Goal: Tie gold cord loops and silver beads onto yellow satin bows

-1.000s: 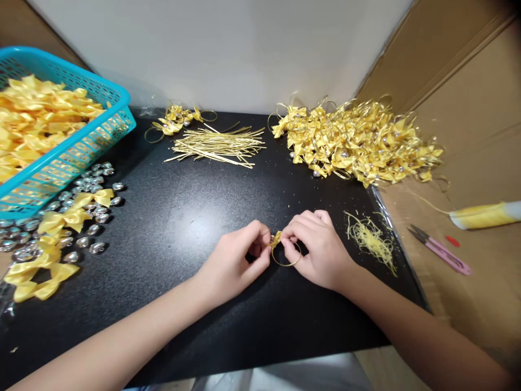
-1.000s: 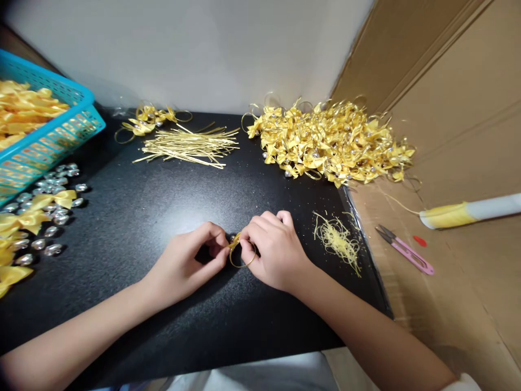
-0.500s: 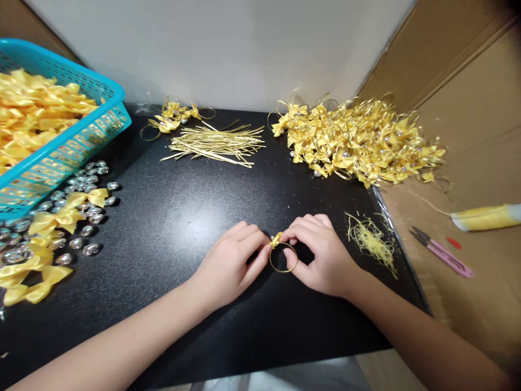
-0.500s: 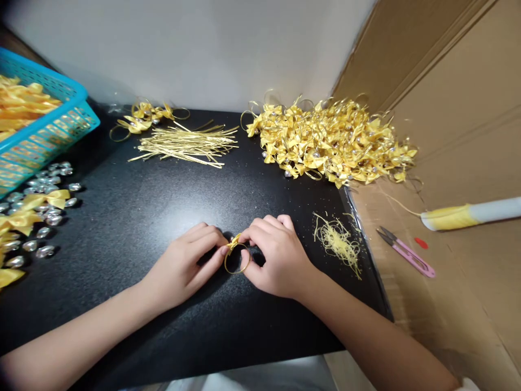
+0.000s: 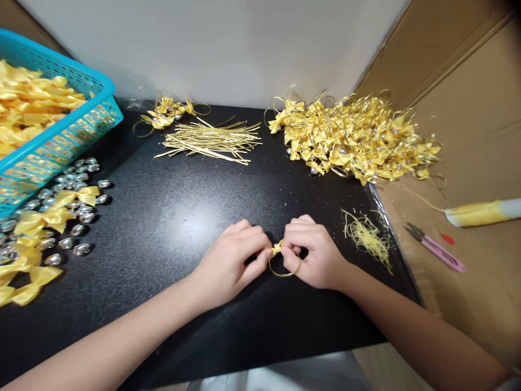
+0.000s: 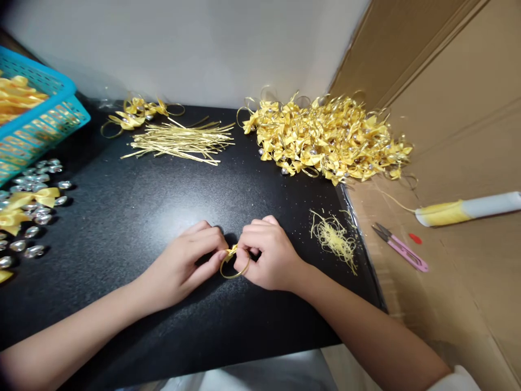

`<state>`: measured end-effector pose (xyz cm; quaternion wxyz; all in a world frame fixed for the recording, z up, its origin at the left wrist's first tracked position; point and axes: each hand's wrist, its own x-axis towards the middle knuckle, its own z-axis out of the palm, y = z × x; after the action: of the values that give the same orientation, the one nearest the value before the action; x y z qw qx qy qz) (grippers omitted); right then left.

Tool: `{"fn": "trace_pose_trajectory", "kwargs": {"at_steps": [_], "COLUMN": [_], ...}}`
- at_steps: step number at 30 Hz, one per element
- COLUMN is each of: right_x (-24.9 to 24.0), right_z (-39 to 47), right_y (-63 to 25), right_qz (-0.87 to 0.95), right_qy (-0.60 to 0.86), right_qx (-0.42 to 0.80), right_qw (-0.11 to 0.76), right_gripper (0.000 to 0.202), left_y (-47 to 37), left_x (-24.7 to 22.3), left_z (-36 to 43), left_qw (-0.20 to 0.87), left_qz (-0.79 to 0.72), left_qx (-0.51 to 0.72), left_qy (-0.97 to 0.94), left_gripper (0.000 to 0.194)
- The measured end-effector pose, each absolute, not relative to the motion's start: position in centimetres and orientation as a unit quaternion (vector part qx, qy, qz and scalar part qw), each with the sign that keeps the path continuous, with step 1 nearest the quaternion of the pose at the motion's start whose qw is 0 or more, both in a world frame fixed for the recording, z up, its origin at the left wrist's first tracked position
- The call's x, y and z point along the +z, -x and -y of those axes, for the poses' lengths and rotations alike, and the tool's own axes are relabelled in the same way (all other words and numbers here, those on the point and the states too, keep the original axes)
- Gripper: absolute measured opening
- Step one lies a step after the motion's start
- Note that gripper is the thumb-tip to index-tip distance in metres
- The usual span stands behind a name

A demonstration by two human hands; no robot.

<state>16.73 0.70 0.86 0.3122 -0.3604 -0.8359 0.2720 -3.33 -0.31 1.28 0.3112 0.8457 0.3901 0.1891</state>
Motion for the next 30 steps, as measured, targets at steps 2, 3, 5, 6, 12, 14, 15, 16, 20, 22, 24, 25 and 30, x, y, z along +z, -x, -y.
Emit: {"fn": "trace_pose_trajectory", "kwargs": {"at_steps": [2,3,5,6,12,14,15,16,20,22,24,25,30], "right_x": [0.8,0.9,0.9,0.9,0.5,0.3,0.3,0.2,0.2,0.1,0.1,0.0,-0.1], "right_z": [-0.7,-0.8,-0.8,-0.9,-0.8,-0.6,-0.4,-0.3,0.2,0.3,0.4,0.4,0.4], "right_y": [-16.7,-16.8,-16.8,-16.8,-16.6,-16.4,-16.3,-16.2,-16.0,-16.0,-16.0,-15.9,-15.9], "right_qz": [0.816,0.81,0.803,0.802,0.794,0.793,0.795,0.797,0.808,0.813,0.819,0.821,0.824], "right_qy": [0.36,0.359,0.357,0.356,0.395,0.406,0.408,0.409,0.409,0.41,0.411,0.411,0.408], "right_qx": [0.315,0.329,0.347,0.352,0.305,0.271,0.254,0.239,0.207,0.205,0.205,0.205,0.201], "right_qw": [0.326,0.328,0.328,0.326,0.346,0.364,0.37,0.374,0.37,0.359,0.345,0.338,0.337], "right_gripper": [0.027,0.027,0.027,0.027,0.027,0.027,0.027,0.027,0.027,0.028,0.029,0.029,0.031], "left_y": [3.3,3.3,3.4,3.4,3.5,3.4,3.3,3.2,2.7,2.6,2.6,2.7,2.8], "left_x": [1.4,1.5,1.5,1.5,1.4,1.5,1.6,1.6,1.5,1.3,1.0,0.9,0.6], "left_z": [0.2,0.2,0.2,0.2,0.9,1.2,1.4,1.5,1.4,1.2,1.1,1.0,0.8], "left_qw": [0.338,0.344,0.349,0.348,0.239,0.153,0.12,0.098,0.083,0.093,0.107,0.114,0.146], "left_qz": [-0.387,-0.386,-0.384,-0.384,-0.44,-0.442,-0.437,-0.434,-0.45,-0.453,-0.453,-0.451,-0.433], "left_qx": [0.197,0.201,0.208,0.211,0.281,0.311,0.313,0.31,0.285,0.274,0.267,0.265,0.278], "left_qy": [-0.835,-0.832,-0.829,-0.829,-0.819,-0.827,-0.834,-0.84,-0.842,-0.843,-0.844,-0.845,-0.845], "left_gripper": [0.023,0.023,0.023,0.024,0.013,0.018,0.019,0.018,0.015,0.016,0.018,0.019,0.02]}}
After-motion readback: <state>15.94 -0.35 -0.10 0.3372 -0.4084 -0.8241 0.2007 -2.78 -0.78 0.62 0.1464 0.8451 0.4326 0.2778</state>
